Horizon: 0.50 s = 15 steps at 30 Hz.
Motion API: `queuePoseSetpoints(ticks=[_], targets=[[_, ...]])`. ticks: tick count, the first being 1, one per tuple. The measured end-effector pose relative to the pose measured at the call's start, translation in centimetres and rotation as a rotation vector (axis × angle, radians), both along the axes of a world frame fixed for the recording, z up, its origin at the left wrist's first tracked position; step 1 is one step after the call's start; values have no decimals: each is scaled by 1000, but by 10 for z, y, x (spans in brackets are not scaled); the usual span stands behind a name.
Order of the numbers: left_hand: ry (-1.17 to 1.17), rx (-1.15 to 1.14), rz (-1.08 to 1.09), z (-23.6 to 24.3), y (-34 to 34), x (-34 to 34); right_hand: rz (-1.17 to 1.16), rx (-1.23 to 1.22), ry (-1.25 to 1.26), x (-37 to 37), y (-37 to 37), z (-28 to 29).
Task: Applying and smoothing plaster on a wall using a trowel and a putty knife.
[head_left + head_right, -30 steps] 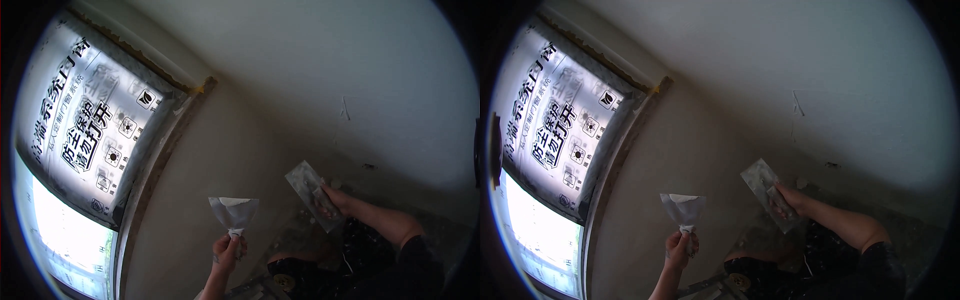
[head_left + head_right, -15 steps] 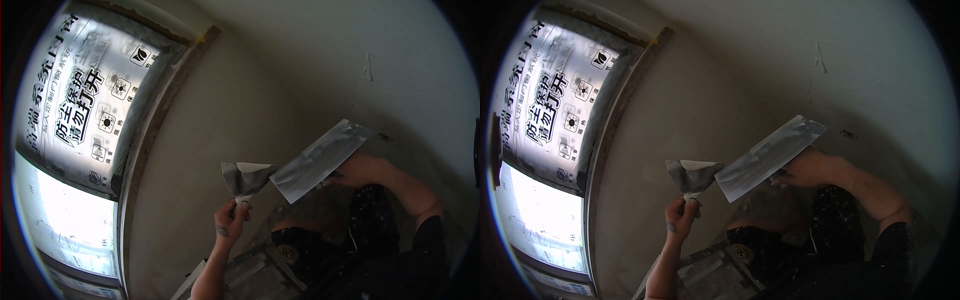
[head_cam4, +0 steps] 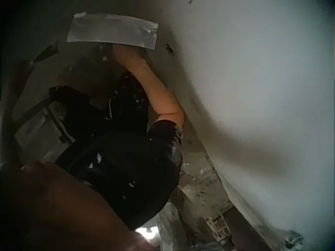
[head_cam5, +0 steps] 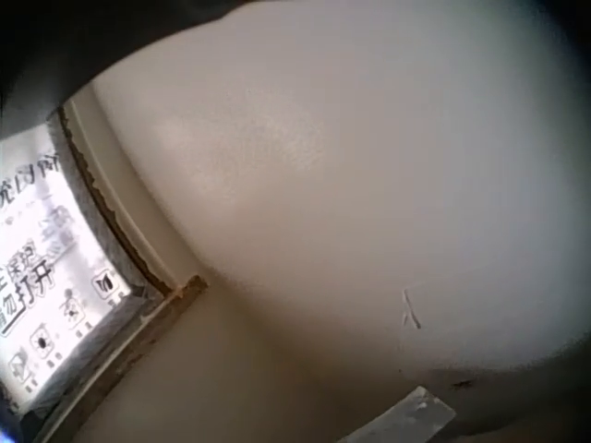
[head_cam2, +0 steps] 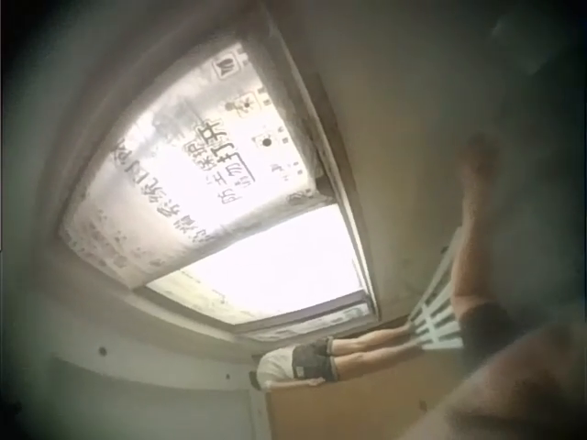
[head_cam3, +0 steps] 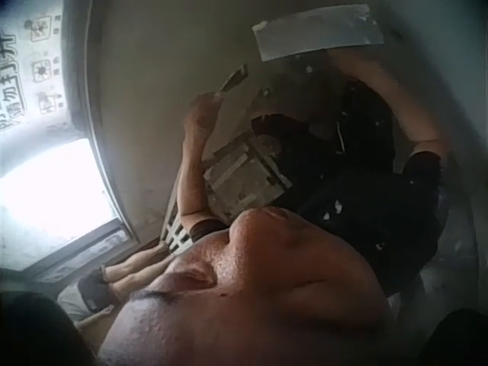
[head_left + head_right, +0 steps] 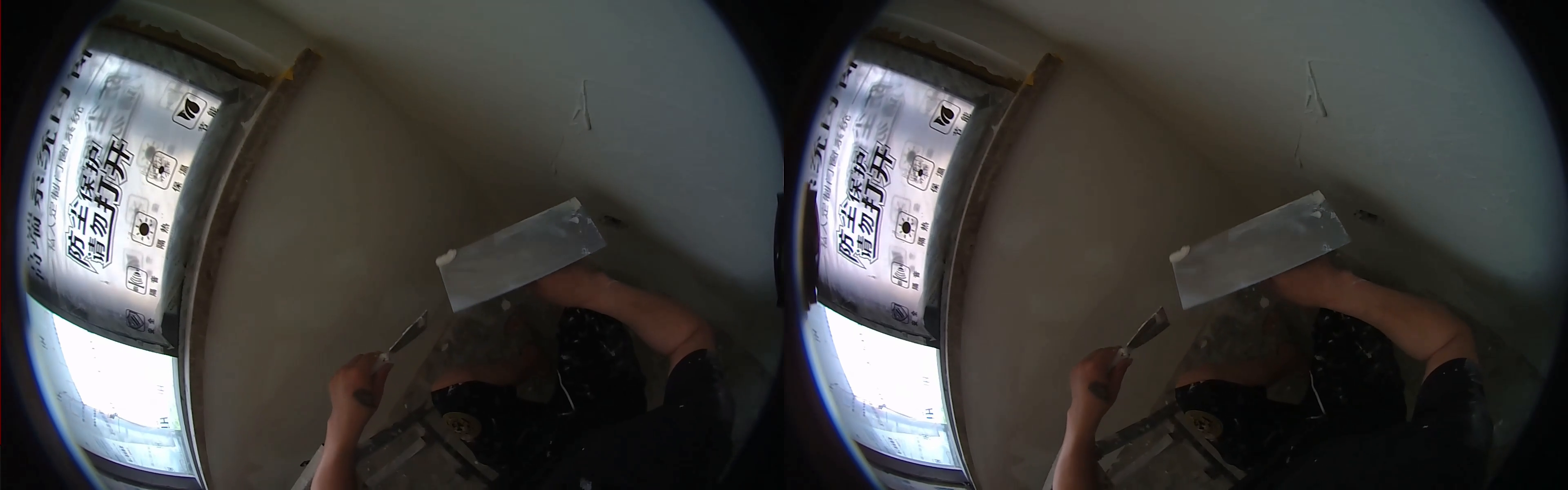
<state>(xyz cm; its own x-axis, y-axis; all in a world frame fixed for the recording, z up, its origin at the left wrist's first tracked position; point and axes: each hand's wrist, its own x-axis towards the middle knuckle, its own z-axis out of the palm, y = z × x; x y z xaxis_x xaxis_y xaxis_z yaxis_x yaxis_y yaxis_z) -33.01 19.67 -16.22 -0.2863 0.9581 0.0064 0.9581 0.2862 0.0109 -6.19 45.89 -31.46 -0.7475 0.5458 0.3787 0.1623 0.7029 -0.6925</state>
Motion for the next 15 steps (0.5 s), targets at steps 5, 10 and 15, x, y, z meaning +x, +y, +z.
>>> queuePoseSetpoints(ticks=[5, 10, 15], targets=[[-73, 26, -39, 1, 13, 2, -269, 35, -118, -37, 30, -119], [-132, -23, 14, -3, 12, -3, -450, 22, -147, -105, 76, -194], [-145, -46, 49, -2, 12, -5, -584, 15, -296, -143, 112, -209]])
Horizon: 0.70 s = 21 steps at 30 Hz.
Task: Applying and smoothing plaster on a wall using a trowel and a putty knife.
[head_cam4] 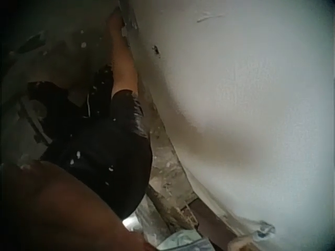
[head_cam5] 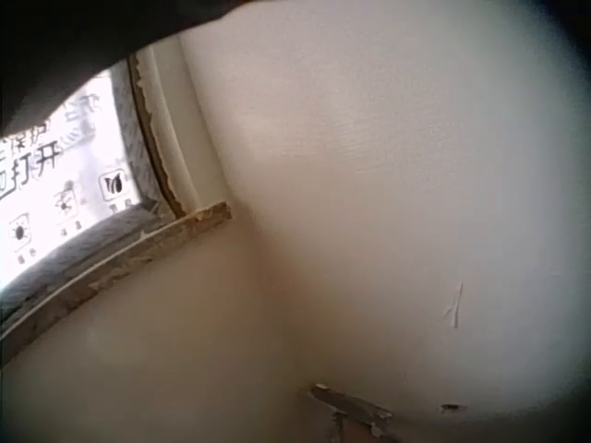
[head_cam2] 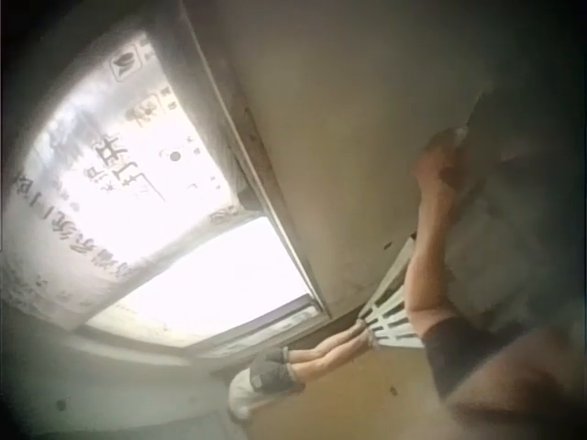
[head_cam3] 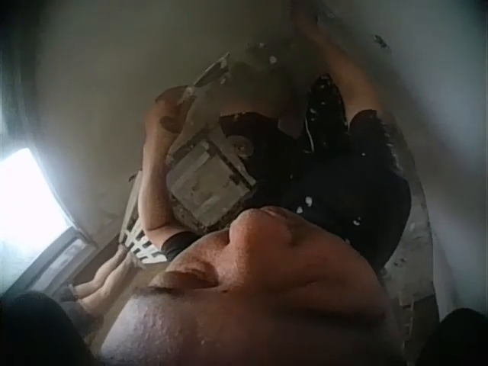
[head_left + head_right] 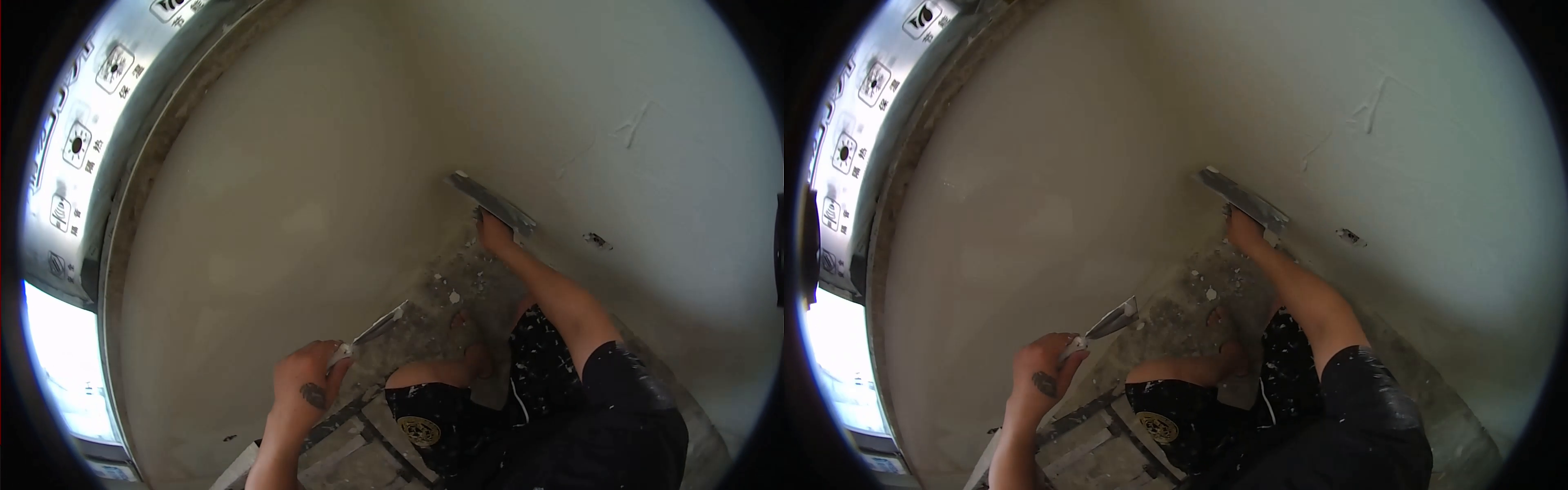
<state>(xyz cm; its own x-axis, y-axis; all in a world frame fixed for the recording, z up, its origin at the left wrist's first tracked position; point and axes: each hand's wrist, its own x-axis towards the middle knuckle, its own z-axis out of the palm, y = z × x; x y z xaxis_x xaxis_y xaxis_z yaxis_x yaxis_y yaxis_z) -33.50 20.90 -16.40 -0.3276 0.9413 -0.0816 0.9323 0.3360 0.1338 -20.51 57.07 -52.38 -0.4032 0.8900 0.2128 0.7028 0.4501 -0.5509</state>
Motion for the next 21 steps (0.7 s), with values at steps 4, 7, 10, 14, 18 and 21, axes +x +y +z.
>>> queuePoseSetpoints(ticks=[4, 7, 10, 14, 18, 21], targets=[[-73, 17, 26, 4, 2, 1, 43, -311, -13, -9, 28, -8], [-104, 5, 12, 4, -1, -2, 29, -263, -56, -14, 38, -3], [-114, 4, -37, 3, -4, -7, -8, -165, -88, -16, 48, 14], [-147, -22, 1, 12, -5, -2, 16, -271, 6, -23, 51, 76], [-240, 21, 12, 23, 7, 5, 83, -326, 277, -2, 113, 137], [-248, -26, -16, 17, 1, 2, 166, -648, 328, -4, 97, 242]])
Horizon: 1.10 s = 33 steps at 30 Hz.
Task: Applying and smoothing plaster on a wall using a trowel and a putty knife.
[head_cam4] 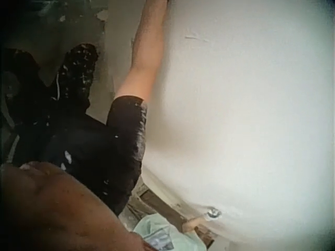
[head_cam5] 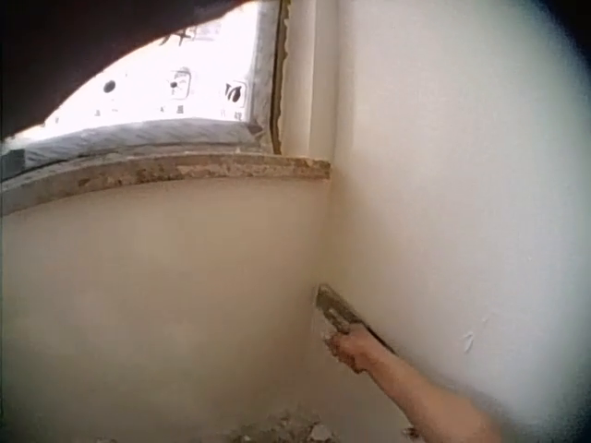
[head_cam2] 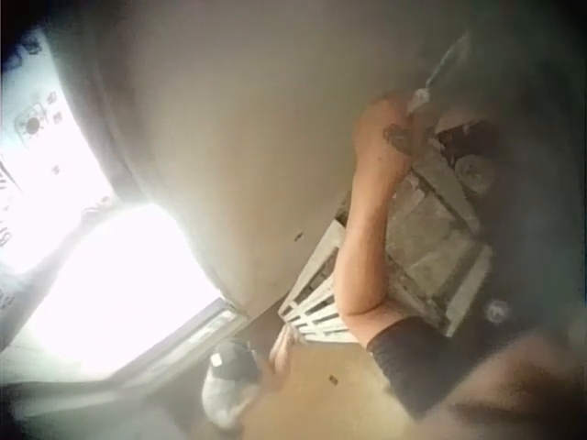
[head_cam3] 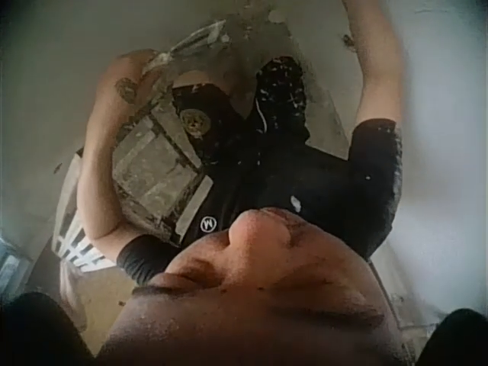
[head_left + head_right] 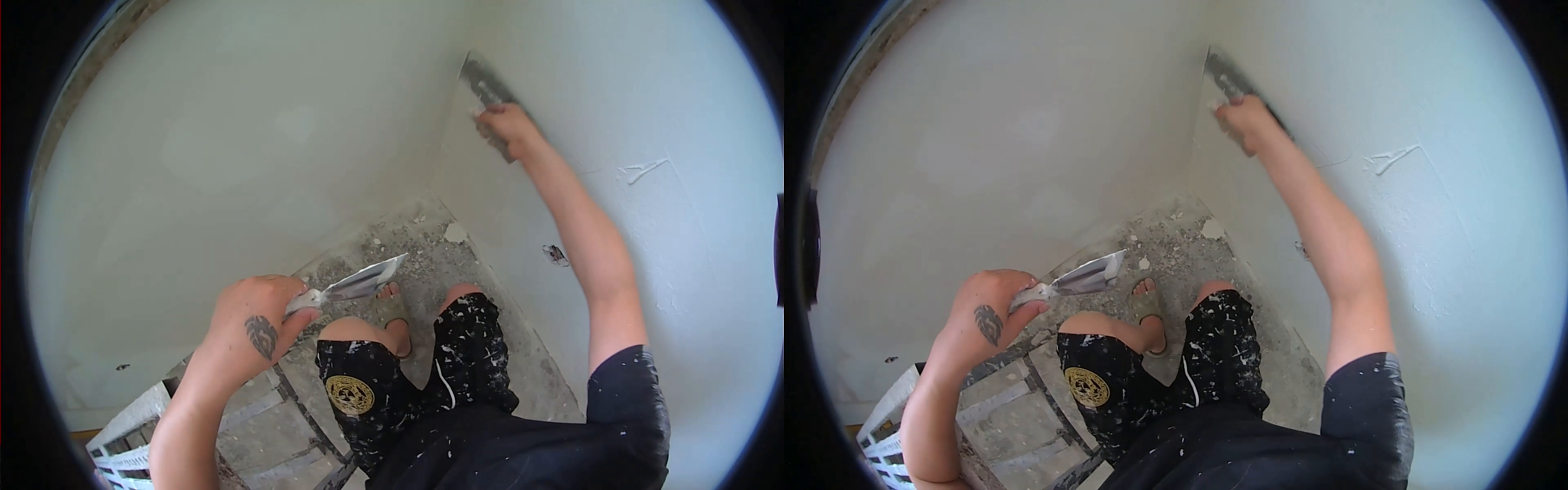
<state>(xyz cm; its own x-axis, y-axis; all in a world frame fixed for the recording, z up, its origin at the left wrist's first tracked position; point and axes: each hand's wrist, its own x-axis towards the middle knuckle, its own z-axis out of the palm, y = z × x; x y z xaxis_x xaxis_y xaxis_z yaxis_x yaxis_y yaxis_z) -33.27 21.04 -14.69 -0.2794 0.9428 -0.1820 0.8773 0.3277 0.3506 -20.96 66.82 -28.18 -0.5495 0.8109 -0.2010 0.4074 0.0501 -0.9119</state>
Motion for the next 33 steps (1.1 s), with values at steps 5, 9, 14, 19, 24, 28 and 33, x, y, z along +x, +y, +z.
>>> queuePoseSetpoints(ticks=[5, 9, 14, 19, 24, 28, 33], targets=[[-33, -22, -28, -2, 5, 3, -55, 82, 236, 20, -35, 79], [-24, -7, -19, -5, 4, 0, 21, 233, 369, 31, -66, 45], [-119, 7, 40, 4, 6, -1, 201, 410, 36, 91, -121, 2], [-458, -100, 223, 9, 18, 5, -18, 220, 345, 129, -145, -39], [-837, -131, 181, -9, 17, 10, 467, -509, 734, 125, -192, -17], [-958, -131, 151, -9, 15, 10, 770, -518, 401, 112, -203, -16], [-985, 124, 239, 1, 20, 3, 515, -427, 374, 142, -210, -75]])
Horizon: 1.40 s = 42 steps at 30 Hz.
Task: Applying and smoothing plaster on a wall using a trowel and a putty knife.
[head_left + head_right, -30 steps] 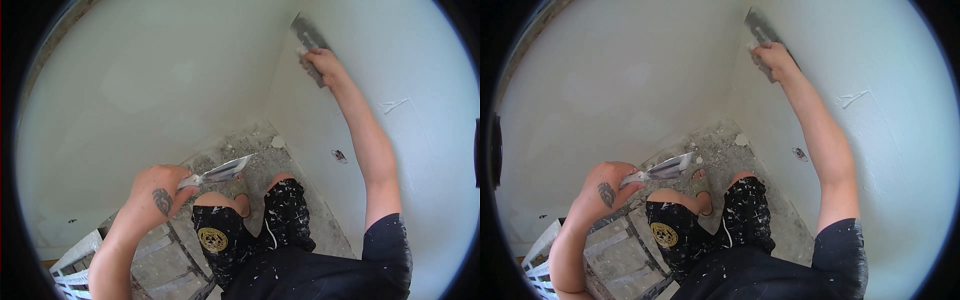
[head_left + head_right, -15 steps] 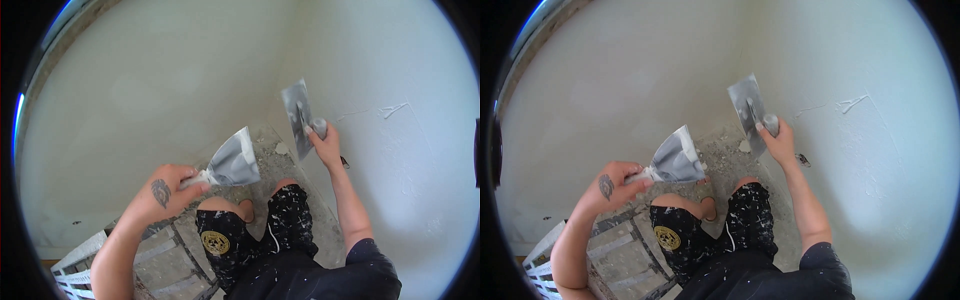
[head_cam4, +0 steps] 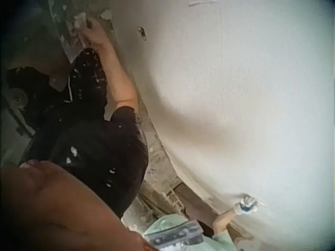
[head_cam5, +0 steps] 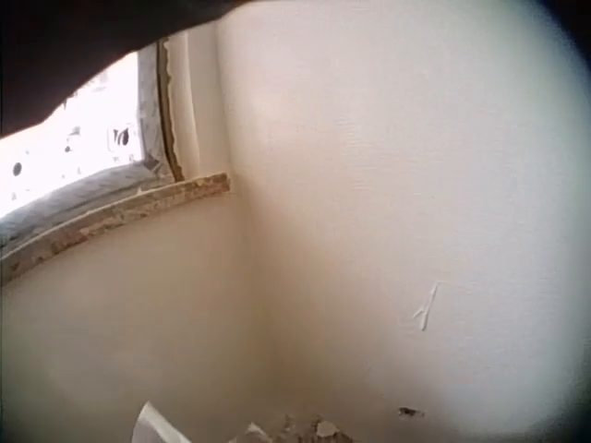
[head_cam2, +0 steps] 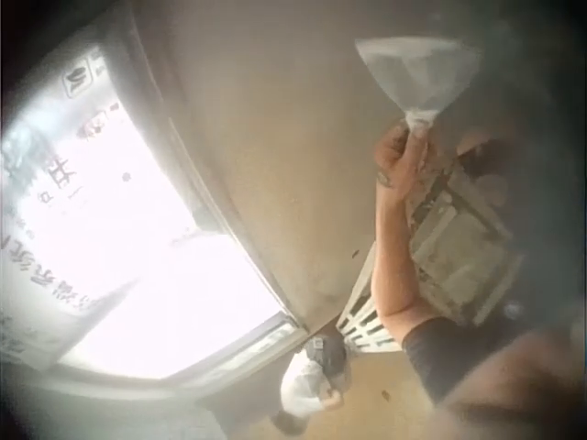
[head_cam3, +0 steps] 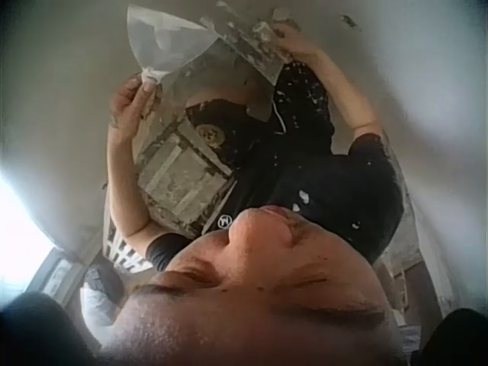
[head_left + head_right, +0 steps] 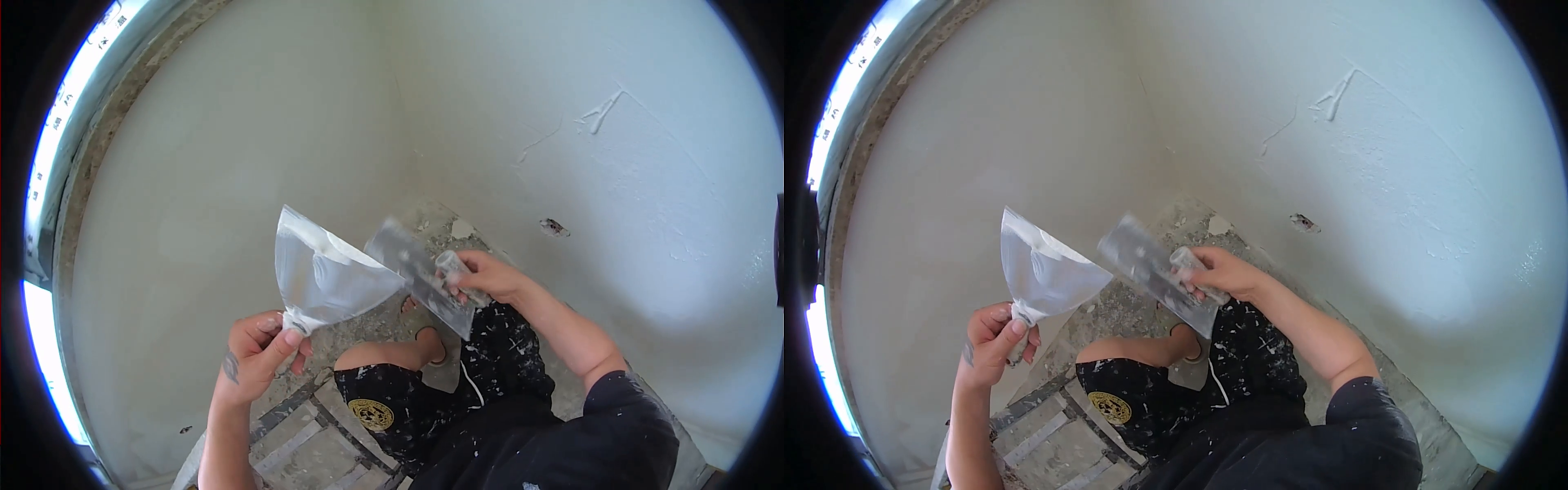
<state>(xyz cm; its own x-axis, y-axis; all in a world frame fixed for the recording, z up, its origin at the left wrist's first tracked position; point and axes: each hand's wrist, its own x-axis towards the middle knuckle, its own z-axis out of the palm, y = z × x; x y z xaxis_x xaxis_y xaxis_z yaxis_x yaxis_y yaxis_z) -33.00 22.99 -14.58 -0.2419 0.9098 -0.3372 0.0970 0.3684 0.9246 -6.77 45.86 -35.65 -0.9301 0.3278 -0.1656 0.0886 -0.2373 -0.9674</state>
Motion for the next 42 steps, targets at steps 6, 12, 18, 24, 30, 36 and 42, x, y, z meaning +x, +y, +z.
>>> queuePoseSetpoints(ticks=[6, 12, 18, 24, 30, 36, 42], targets=[[256, -92, 63, -22, 2, -2, -132, -17, 215, 23, -27, -2], [320, -123, 59, -21, 1, 4, -154, 813, -2, 26, -43, 18], [410, -128, 53, -25, 8, 8, -274, 958, 20, 31, -37, 23], [708, -34, -107, -8, 5, 18, 17, 1088, 11, 16, -30, 30], [1536, 48, -507, -12, -8, 29, -83, 1003, 20, 11, -36, 16], [1439, -229, -476, -20, -12, 15, -364, 1354, -187, -11, -12, -70], [1442, -163, -318, -25, -11, 6, -638, 1221, -537, -81, 70, -151]])
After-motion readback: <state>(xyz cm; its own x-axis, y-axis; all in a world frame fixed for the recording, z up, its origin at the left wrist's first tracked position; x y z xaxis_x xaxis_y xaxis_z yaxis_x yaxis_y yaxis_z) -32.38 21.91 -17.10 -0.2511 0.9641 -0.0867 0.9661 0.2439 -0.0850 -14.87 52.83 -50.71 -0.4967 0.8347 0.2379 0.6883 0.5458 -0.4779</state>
